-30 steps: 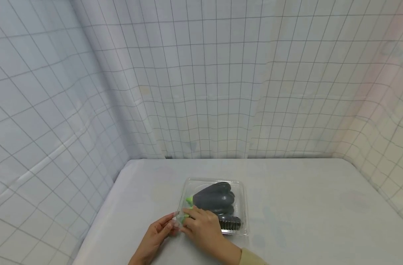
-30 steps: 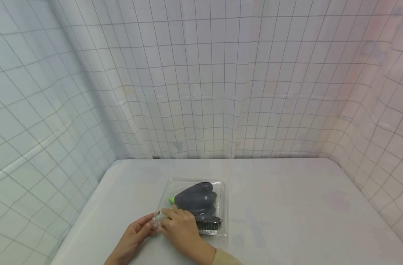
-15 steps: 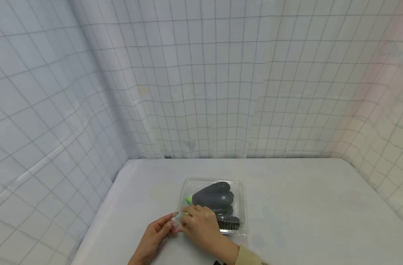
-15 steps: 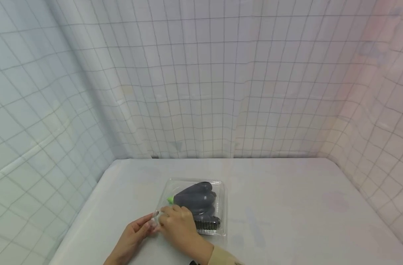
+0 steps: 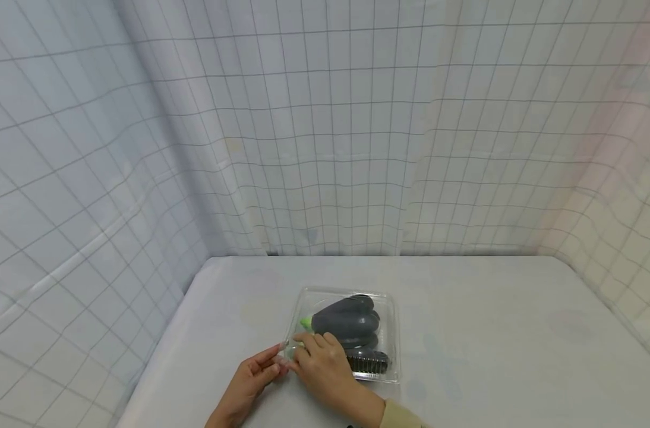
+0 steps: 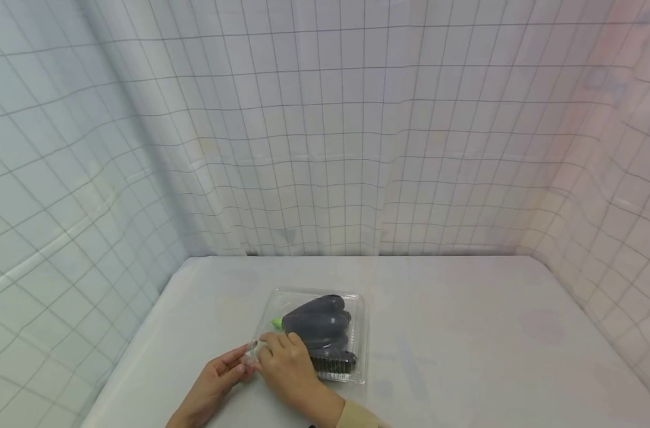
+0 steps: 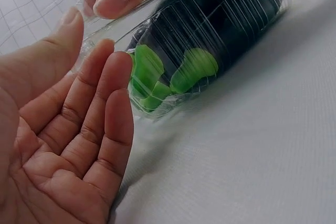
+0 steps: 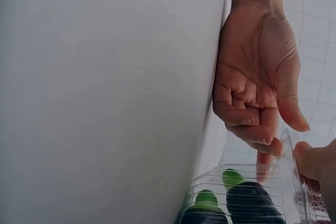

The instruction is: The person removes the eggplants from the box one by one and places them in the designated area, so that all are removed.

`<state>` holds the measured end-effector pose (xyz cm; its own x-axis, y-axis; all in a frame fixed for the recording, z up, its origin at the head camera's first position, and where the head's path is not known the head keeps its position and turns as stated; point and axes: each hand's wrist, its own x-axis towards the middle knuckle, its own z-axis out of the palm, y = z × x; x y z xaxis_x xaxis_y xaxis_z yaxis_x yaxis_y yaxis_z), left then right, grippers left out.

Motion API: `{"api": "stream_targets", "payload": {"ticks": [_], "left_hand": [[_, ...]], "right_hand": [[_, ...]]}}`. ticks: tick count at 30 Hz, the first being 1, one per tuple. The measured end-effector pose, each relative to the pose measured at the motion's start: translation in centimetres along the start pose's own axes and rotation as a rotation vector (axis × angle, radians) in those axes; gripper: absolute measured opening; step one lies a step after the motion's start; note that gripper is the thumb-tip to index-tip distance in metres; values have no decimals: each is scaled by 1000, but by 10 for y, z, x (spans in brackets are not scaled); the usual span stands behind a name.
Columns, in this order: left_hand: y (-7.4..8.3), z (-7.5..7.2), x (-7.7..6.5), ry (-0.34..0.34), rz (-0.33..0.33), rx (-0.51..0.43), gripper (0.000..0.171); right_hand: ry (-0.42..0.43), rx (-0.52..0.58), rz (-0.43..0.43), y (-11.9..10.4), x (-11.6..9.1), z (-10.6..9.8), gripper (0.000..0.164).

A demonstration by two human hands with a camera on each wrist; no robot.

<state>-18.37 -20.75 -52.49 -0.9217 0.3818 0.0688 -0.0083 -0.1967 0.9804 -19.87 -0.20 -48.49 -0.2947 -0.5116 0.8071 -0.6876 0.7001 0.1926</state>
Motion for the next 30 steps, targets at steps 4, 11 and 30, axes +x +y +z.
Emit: {"api": "stream_targets", "payload": {"ticks": [4, 11, 30], "left_hand": [[-2, 1, 1, 12, -7, -13, 55], [1, 6, 2, 59, -14, -30, 58], [7, 10, 2, 135, -104, -52, 52]], "right_hand": [[-7, -46, -39, 0, -1, 0, 29], [-41, -46, -56, 1, 0, -1, 26], [-49, 1, -26, 0, 1, 1, 20]]}}
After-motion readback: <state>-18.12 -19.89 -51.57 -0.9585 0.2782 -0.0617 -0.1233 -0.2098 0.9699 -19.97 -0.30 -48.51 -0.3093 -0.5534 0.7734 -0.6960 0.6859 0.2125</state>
